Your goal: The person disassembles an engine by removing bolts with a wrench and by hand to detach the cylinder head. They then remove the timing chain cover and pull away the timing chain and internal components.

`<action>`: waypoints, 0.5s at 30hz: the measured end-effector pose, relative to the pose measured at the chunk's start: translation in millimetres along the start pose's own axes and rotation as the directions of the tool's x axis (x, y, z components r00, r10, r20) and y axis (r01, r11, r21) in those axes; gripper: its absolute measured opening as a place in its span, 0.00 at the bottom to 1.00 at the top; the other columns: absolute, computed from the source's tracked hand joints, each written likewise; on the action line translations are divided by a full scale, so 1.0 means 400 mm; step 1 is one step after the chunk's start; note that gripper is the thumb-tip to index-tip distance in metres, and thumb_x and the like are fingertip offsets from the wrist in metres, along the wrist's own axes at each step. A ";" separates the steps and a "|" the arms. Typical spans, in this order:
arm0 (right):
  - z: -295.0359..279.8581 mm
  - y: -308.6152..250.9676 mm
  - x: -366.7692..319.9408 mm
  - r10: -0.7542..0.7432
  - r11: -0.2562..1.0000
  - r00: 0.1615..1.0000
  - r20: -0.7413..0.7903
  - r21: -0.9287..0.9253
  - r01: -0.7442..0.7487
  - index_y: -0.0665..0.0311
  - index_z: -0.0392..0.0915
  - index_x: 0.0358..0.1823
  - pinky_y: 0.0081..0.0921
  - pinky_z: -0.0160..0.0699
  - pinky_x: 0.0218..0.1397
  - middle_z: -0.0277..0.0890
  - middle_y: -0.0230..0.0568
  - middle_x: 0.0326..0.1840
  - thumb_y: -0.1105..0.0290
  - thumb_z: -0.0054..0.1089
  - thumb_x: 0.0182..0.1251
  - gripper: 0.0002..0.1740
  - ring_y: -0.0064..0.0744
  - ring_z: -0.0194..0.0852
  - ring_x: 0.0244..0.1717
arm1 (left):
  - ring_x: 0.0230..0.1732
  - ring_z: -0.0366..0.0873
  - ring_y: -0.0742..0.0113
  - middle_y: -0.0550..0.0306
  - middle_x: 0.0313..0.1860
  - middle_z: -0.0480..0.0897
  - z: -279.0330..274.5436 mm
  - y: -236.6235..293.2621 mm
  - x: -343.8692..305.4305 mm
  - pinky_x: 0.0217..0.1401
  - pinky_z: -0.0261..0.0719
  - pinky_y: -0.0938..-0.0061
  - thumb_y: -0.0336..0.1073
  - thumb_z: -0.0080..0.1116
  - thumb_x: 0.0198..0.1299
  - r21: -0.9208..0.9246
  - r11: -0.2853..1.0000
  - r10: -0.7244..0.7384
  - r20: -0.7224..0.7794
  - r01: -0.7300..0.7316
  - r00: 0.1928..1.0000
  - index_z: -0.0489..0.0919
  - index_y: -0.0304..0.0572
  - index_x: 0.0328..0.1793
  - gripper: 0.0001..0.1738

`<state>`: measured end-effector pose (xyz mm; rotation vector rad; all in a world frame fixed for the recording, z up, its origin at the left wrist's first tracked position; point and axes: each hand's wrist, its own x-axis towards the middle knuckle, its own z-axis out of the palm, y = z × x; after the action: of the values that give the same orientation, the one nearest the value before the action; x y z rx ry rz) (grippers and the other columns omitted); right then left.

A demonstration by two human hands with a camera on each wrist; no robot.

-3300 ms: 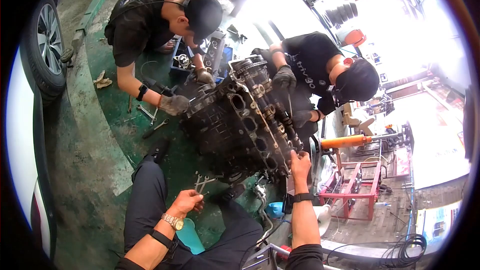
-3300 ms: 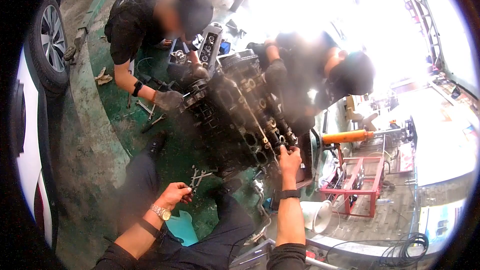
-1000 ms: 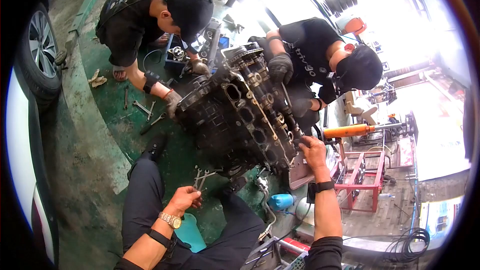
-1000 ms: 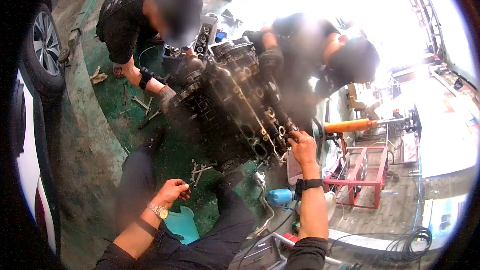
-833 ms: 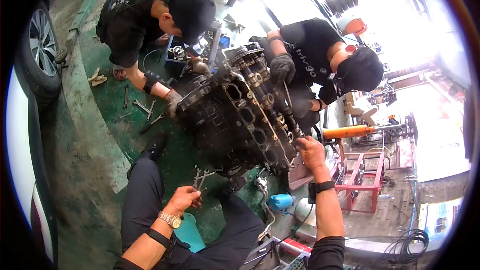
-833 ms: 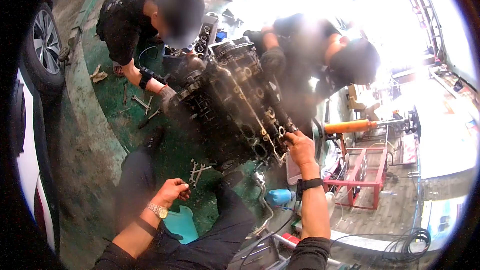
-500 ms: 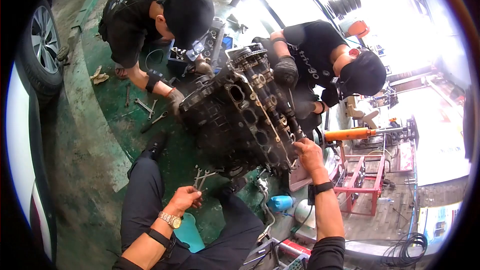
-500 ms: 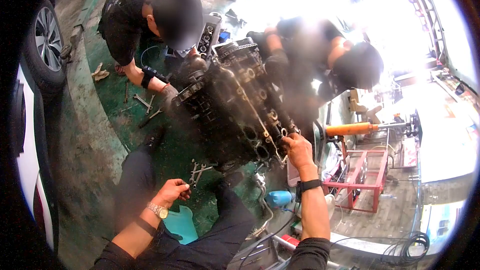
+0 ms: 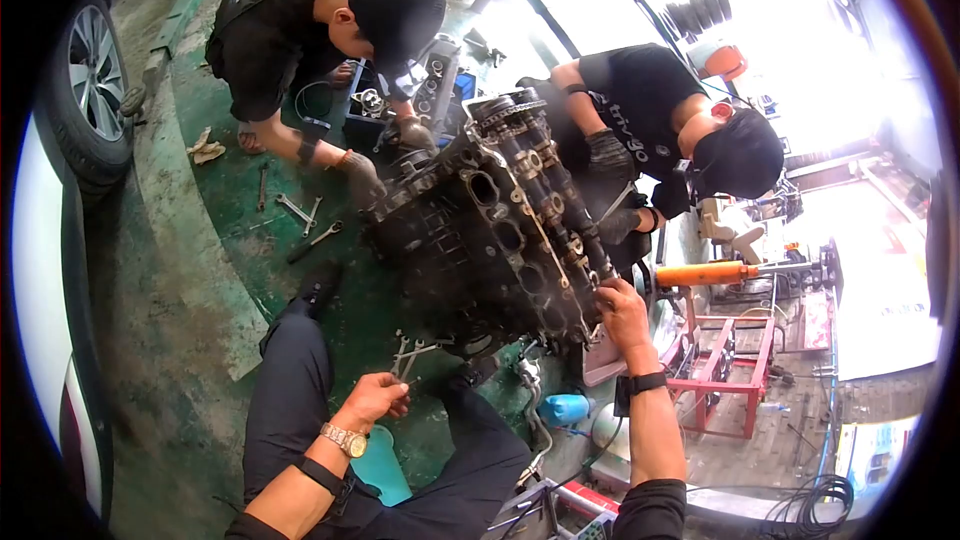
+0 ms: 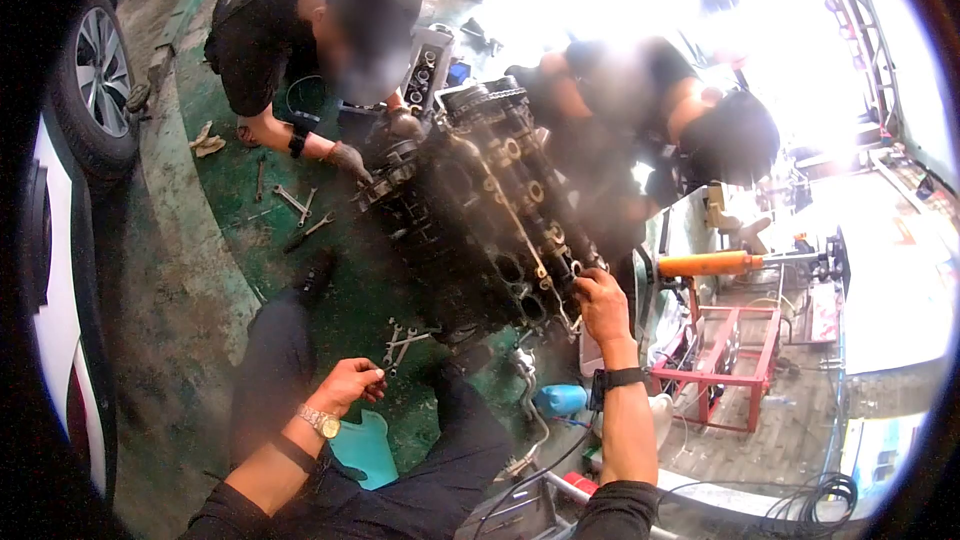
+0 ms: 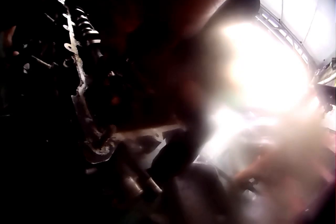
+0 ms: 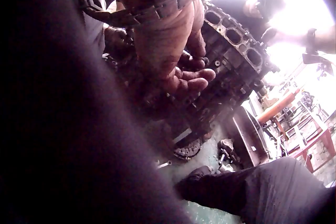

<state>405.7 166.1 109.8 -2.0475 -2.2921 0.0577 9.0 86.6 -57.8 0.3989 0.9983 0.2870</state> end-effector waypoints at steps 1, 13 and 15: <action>0.002 0.002 0.000 -0.002 1.000 1.000 0.000 0.001 0.002 0.61 0.79 0.35 0.32 0.74 0.49 0.76 0.39 0.42 0.78 0.63 0.45 0.12 0.43 0.74 0.46 | 0.27 0.78 0.67 0.54 0.29 0.80 0.000 0.001 0.000 0.29 0.77 0.74 0.35 0.55 0.61 -0.001 1.000 0.000 -0.002 0.000 1.000 0.75 0.35 0.36 0.08; 0.008 0.007 -0.005 0.044 0.994 0.999 0.006 0.097 -0.044 0.66 0.78 0.35 0.33 0.75 0.50 0.75 0.44 0.44 0.81 0.63 0.45 0.12 0.46 0.75 0.46 | 0.26 0.78 0.67 0.54 0.29 0.81 0.000 0.000 0.003 0.29 0.76 0.74 0.34 0.55 0.61 0.002 1.000 -0.009 -0.007 0.009 1.000 0.75 0.36 0.36 0.08; 0.008 0.004 -0.003 0.042 0.994 0.999 0.000 0.097 -0.042 0.67 0.77 0.34 0.33 0.75 0.49 0.75 0.45 0.45 0.81 0.63 0.45 0.12 0.47 0.75 0.45 | 0.26 0.78 0.67 0.54 0.29 0.81 0.001 0.001 0.002 0.29 0.76 0.74 0.34 0.55 0.61 0.002 1.000 -0.011 -0.010 0.011 1.000 0.75 0.36 0.36 0.07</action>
<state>407.3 165.3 106.6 -2.0471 -2.1987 0.1661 9.9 87.1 -58.1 0.3944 1.0102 0.2786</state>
